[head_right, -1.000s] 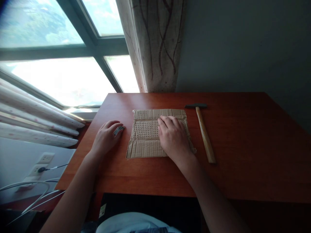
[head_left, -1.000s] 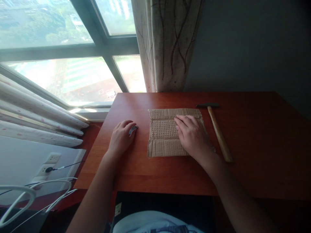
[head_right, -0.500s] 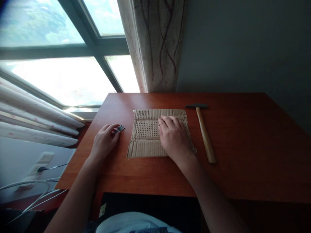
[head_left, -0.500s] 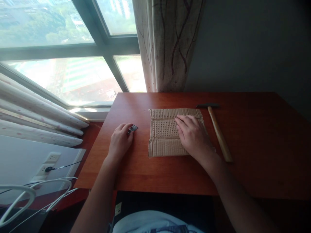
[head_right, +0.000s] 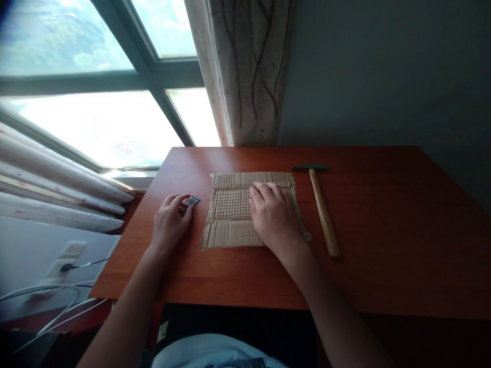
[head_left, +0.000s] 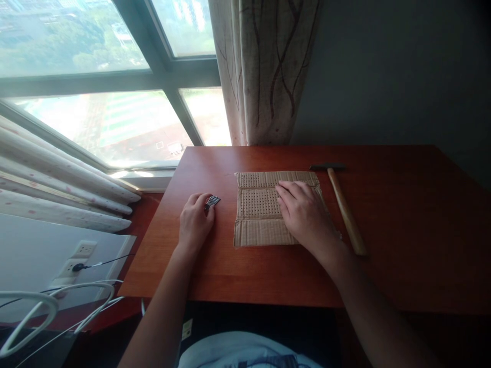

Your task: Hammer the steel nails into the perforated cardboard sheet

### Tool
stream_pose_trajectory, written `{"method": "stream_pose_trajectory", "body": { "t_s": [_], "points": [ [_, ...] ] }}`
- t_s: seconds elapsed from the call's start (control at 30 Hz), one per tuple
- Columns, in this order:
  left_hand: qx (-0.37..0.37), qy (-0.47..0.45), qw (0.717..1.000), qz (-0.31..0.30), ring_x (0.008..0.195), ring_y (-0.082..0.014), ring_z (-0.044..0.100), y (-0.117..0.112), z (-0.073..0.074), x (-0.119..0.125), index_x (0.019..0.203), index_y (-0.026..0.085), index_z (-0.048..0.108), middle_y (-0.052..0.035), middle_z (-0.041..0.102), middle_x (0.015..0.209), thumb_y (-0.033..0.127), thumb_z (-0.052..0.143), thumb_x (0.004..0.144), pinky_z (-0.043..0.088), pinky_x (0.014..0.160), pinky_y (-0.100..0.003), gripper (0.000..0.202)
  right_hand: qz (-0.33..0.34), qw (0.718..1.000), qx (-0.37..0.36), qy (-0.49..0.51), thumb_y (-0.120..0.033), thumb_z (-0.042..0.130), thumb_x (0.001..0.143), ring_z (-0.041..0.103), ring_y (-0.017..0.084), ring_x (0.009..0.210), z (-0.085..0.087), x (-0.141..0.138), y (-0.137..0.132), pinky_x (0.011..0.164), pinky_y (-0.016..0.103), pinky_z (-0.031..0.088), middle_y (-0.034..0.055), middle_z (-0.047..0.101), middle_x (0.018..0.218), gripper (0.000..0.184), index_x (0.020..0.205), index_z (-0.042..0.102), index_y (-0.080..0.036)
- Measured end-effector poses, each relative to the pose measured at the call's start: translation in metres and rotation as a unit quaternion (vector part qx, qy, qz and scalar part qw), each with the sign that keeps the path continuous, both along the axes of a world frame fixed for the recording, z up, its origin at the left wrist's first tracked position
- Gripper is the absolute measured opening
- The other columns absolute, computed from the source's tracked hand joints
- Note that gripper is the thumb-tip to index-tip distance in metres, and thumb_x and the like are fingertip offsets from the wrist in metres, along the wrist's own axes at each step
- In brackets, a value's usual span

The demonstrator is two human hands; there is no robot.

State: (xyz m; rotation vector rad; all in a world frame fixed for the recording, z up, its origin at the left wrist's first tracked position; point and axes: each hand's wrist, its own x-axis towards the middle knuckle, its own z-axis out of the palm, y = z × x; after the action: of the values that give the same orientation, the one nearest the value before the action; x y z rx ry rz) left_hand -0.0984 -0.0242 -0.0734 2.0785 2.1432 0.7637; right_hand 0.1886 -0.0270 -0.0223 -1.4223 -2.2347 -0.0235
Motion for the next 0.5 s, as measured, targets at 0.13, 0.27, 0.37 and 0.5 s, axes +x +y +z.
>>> {"method": "stream_pose_trajectory", "body": {
  "t_s": [0.13,0.27,0.37,0.5],
  "points": [
    [0.012,-0.001,1.0,0.006,0.092,-0.022,0.069,-0.002,-0.001,-0.001,0.115,0.022,0.067,-0.0092,0.062,0.126,0.03,0.057,0.091,0.054,0.082,-0.034,0.028,0.0,1.0,-0.008,0.003,-0.021,0.045,0.101,0.055,0.03,0.119,0.002,0.0,0.002,0.101,0.047,0.049,0.0125,0.064,0.133,0.036,0.129,0.065,-0.013],
    [0.016,0.051,0.999,-0.002,0.096,-0.0248,0.066,-0.004,0.005,0.0,0.108,0.023,0.07,-0.0089,0.064,0.117,0.031,0.057,0.092,0.053,0.083,-0.036,0.022,0.004,0.999,-0.009,0.03,-0.022,0.048,0.099,0.057,0.029,0.117,0.004,0.001,0.003,0.101,0.046,0.049,0.0128,0.065,0.13,0.033,0.124,0.067,-0.013],
    [0.01,0.093,0.996,-0.006,0.095,-0.0261,0.064,-0.005,0.01,0.003,0.102,0.024,0.071,-0.0078,0.065,0.104,0.03,0.055,0.093,0.05,0.079,-0.036,0.019,0.011,0.998,0.005,0.053,-0.022,0.048,0.099,0.058,0.028,0.117,0.007,0.004,0.002,0.102,0.046,0.049,0.0127,0.066,0.128,0.032,0.124,0.067,-0.013],
    [-0.027,0.13,0.991,-0.003,0.088,-0.0247,0.063,-0.006,0.014,0.008,0.1,0.024,0.072,-0.0064,0.066,0.096,0.032,0.052,0.096,0.045,0.072,-0.035,0.022,0.012,0.997,0.021,0.075,-0.022,0.048,0.1,0.06,0.028,0.117,0.013,0.012,-0.005,0.105,0.046,0.049,0.0129,0.067,0.126,0.032,0.124,0.066,-0.012]
  ]
}}
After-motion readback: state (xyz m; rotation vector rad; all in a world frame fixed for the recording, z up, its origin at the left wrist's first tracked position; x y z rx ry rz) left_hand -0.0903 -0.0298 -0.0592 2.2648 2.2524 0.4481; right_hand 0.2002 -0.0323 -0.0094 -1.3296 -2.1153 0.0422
